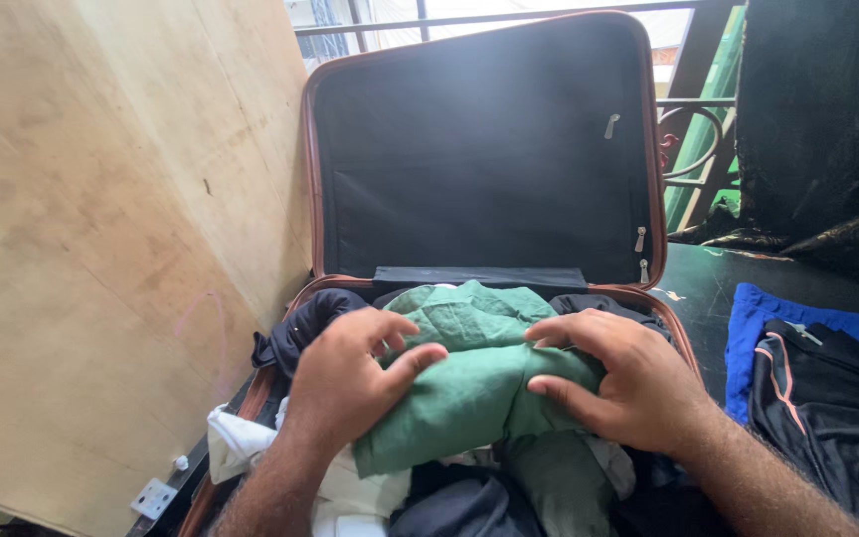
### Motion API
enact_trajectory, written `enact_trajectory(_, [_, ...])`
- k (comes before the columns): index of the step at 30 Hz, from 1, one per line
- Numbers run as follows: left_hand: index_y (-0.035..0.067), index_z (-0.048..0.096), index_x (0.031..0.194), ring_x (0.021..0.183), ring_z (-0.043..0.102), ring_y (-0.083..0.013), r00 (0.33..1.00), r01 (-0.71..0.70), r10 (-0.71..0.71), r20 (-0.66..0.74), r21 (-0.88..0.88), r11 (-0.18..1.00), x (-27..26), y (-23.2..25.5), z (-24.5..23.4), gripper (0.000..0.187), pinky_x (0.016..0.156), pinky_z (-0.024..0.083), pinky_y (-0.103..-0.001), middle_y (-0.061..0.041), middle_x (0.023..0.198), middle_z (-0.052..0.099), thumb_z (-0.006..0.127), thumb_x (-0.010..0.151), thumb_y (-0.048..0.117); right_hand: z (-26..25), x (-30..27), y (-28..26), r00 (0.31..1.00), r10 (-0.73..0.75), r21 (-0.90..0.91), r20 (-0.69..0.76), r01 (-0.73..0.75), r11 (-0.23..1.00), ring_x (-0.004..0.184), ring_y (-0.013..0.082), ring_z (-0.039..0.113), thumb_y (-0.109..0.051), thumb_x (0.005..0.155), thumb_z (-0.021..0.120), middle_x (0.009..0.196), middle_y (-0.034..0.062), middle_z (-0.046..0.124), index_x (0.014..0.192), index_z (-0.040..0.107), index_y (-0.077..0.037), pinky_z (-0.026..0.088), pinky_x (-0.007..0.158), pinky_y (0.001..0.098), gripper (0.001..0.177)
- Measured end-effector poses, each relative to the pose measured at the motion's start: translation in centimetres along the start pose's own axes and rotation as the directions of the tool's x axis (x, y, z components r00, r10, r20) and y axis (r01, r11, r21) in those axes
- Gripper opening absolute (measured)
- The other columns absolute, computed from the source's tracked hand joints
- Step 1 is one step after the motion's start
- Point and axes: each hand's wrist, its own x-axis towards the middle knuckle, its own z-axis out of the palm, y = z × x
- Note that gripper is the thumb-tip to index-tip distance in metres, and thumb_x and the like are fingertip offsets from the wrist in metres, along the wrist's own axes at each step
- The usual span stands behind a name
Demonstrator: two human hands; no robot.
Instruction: The person packs a suitcase by taking various items of clothing, such as a grey t-shirt, a black top, a pink garment, green shorts, and blue Adidas shorts, and placing them inside the main compartment.
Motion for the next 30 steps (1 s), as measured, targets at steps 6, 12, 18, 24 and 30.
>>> enact_trajectory(6, [0.006, 0.076, 0.100, 0.095, 0.072, -0.0273, 0.896, -0.435, 0.436, -0.087, 0.027, 0.900, -0.7, 0.0, -0.2, 0.055, 0.087, 0.055, -0.039, -0.008, 0.092, 0.078, 0.083, 0.072, 0.053, 0.6, 0.0, 0.4, 0.966, 0.256, -0.083, -0.025, -0.257, 0.963, 0.107, 0.0264, 0.070, -0.035, 0.087, 0.071, 0.109, 0.0064, 0.075, 0.124, 0.070, -0.018, 0.054, 0.091, 0.0409, 0.040])
enact_trajectory(12, [0.009, 0.065, 0.123, 0.115, 0.065, -0.0286, 0.911, -0.273, 0.274, 0.307, -0.047, 0.961, -1.4, 1.4, -0.1, 0.066, 0.097, 0.051, -0.041, -0.011, 0.119, 0.069, 0.084, 0.069, 0.041, 0.8, -0.3, 0.0, 0.983, -0.058, -0.258, -0.172, 0.012, 0.966, 0.114, 0.0271, 0.064, -0.032, 0.088, 0.070, 0.115, 0.0059, 0.069, 0.114, 0.068, -0.014, 0.048, 0.098, 0.0437, 0.031])
enact_trajectory(18, [0.010, 0.070, 0.106, 0.113, 0.059, -0.0286, 0.916, -0.397, 0.400, 0.003, 0.142, 0.907, -0.7, 0.8, 0.0, 0.046, 0.095, 0.047, -0.043, -0.010, 0.110, 0.069, 0.087, 0.070, 0.033, 0.6, -0.7, -0.1, 0.981, -0.173, -0.326, -0.085, 0.136, 0.936, 0.126, 0.0283, 0.057, -0.027, 0.082, 0.077, 0.125, 0.0066, 0.062, 0.120, 0.063, -0.016, 0.041, 0.107, 0.0460, 0.042])
enact_trajectory(24, [0.014, 0.074, 0.102, 0.110, 0.063, -0.0247, 0.948, -0.294, 0.313, -0.061, 0.208, 0.933, -1.1, 0.4, 1.4, 0.029, 0.094, 0.049, -0.041, -0.002, 0.107, 0.073, 0.081, 0.078, 0.028, 0.7, -0.2, -0.2, 0.995, -0.100, -0.359, 0.027, 0.103, 0.928, 0.137, 0.0342, 0.044, -0.027, 0.064, 0.086, 0.146, 0.0115, 0.049, 0.144, 0.054, -0.022, 0.032, 0.110, 0.0523, 0.087])
enact_trajectory(30, [0.000, 0.064, 0.121, 0.113, 0.062, -0.0303, 0.734, -0.612, 0.677, -0.059, 0.376, 0.696, -2.3, 0.8, 1.9, 0.091, 0.099, 0.043, -0.047, -0.013, 0.121, 0.068, 0.083, 0.064, 0.068, 0.2, -0.2, -0.1, 0.996, 0.032, -0.320, 0.080, -0.005, 0.948, 0.133, 0.0308, 0.052, -0.001, 0.065, 0.074, 0.144, 0.0090, 0.055, 0.140, 0.060, -0.024, 0.039, 0.109, 0.0467, 0.080])
